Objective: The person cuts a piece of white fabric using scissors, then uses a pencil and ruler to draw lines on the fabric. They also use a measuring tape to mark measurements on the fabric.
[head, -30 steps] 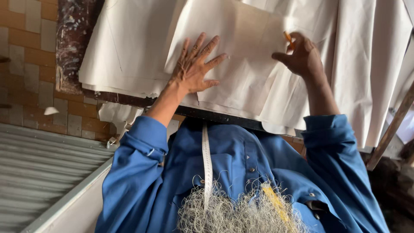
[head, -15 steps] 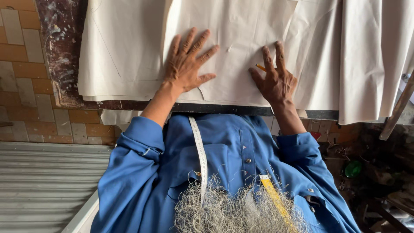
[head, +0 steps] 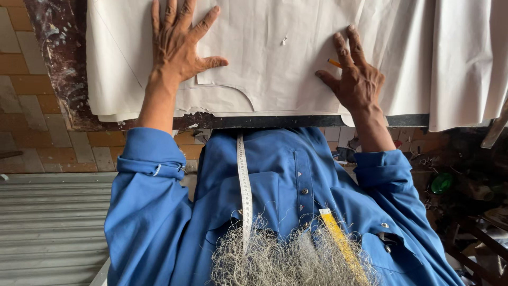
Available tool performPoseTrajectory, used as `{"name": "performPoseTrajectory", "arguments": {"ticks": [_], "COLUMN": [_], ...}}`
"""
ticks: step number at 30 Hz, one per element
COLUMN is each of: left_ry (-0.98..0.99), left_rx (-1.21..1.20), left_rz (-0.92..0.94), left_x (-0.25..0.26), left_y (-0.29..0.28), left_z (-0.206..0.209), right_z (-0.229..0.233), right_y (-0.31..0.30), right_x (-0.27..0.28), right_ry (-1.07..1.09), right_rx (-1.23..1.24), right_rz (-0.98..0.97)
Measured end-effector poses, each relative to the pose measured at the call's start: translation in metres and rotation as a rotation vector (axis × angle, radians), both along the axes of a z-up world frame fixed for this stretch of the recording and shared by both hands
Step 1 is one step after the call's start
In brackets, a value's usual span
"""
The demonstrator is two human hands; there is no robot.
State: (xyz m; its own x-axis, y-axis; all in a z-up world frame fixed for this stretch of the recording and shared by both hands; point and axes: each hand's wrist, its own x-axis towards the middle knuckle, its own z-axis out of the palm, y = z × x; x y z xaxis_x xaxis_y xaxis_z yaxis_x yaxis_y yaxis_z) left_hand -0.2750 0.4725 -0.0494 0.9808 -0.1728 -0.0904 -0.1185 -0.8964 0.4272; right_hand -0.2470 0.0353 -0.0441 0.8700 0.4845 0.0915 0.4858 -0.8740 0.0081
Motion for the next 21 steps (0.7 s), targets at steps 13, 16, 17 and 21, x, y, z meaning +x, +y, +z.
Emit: {"name": "performPoseTrajectory", "arguments": {"ticks": [13, 16, 17, 21], "left_ry": [0.006, 0.003, -0.001, -0.046], "left_rx": [0.067, 0.093, 0.097, 0.153], "left_rz": [0.006, 0.000, -0.007, -0.034], "left_x": [0.000, -0.002, 0.000, 0.001], "left_y": [-0.006, -0.002, -0.002, -0.001], "left_z": [0.004, 0.003, 0.003, -0.003], "right_z": [0.003, 0.006, 0.007, 0.011], "right_y": [-0.009, -0.010, -0.011, -0.016], "right_x": [-0.002, 0.001, 0.002, 0.002], "right_ry": [-0.008, 0.040, 0.059, 0.118], "right_rx": [0.027, 0.021, 0.016, 0.019], "right_rz": [-0.014, -0.044, -0.063, -0.104]}}
